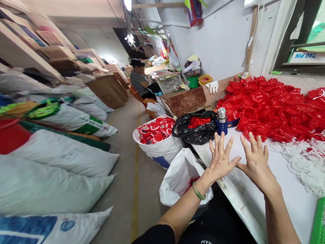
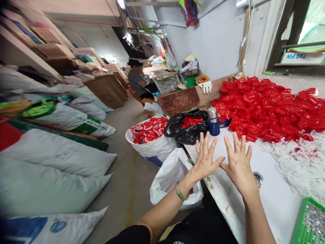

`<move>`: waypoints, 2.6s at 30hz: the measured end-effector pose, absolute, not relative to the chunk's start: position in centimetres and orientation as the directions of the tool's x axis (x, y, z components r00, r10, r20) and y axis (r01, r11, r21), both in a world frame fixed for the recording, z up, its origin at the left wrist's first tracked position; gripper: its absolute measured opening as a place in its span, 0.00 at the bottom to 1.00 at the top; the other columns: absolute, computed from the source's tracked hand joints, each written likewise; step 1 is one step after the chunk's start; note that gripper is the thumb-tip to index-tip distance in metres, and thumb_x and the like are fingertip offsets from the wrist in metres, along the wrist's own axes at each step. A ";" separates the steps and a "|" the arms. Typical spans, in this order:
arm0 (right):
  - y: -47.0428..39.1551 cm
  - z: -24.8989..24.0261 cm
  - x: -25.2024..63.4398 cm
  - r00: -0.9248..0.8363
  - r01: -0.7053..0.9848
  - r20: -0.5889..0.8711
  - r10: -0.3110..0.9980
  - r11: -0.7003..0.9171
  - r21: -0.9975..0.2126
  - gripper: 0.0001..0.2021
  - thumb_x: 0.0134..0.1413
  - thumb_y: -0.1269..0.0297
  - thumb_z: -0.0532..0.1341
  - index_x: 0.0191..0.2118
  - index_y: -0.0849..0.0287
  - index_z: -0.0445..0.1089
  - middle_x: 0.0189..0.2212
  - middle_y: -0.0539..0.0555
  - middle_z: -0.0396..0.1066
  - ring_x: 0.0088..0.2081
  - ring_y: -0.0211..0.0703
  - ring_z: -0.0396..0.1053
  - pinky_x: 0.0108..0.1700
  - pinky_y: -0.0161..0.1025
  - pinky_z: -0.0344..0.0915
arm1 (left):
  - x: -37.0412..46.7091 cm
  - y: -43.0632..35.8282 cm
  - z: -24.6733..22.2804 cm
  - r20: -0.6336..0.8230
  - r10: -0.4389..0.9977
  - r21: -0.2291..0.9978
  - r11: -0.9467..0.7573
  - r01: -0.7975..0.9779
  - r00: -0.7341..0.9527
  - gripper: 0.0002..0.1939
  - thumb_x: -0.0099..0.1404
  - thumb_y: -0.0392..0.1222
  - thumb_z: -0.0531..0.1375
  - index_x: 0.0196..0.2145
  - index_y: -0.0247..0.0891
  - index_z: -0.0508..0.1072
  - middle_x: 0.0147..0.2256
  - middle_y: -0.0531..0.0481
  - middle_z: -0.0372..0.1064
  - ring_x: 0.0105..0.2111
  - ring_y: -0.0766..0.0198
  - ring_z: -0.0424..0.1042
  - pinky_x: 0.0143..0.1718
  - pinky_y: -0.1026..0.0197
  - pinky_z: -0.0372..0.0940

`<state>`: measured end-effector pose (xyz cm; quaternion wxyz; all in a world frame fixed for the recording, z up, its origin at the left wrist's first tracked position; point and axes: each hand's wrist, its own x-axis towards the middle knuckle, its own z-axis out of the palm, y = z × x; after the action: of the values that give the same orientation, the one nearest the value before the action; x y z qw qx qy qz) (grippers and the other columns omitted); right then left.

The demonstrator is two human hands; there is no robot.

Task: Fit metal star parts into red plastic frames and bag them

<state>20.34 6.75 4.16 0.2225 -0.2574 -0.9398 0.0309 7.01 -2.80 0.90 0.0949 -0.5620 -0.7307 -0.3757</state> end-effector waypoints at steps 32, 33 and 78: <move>6.6 4.8 22.5 -0.847 0.411 0.330 0.417 0.907 -0.091 0.36 0.53 0.56 0.65 0.66 0.51 0.54 0.68 0.63 0.51 0.68 0.70 0.45 0.62 0.71 0.51 | 5.4 -4.5 -0.2 -0.302 0.951 0.340 0.167 0.926 -0.061 0.56 0.50 0.65 0.66 0.69 0.46 0.45 0.70 0.36 0.32 0.69 0.35 0.26 0.59 0.22 0.31; 6.5 5.0 22.7 -0.847 0.416 0.320 0.424 0.904 -0.099 0.36 0.53 0.56 0.65 0.66 0.51 0.54 0.67 0.62 0.52 0.68 0.69 0.47 0.62 0.70 0.52 | 5.3 -4.5 -0.3 -0.343 0.937 0.341 0.189 0.921 -0.065 0.58 0.49 0.63 0.67 0.69 0.47 0.44 0.70 0.37 0.32 0.69 0.35 0.27 0.60 0.23 0.32; 9.1 7.9 26.9 -0.736 0.558 0.279 0.617 0.786 -0.266 0.29 0.61 0.47 0.55 0.62 0.58 0.61 0.55 0.63 0.71 0.51 0.57 0.73 0.50 0.51 0.71 | 6.4 -3.6 -1.7 -0.541 0.838 0.298 0.273 0.915 -0.074 0.61 0.43 0.49 0.74 0.69 0.47 0.47 0.68 0.29 0.39 0.66 0.21 0.35 0.56 0.25 0.50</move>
<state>26.91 9.07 7.86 0.1787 -0.3167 -0.9279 0.0824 6.41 -3.63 -1.74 -0.3211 -0.5998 -0.7305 0.0597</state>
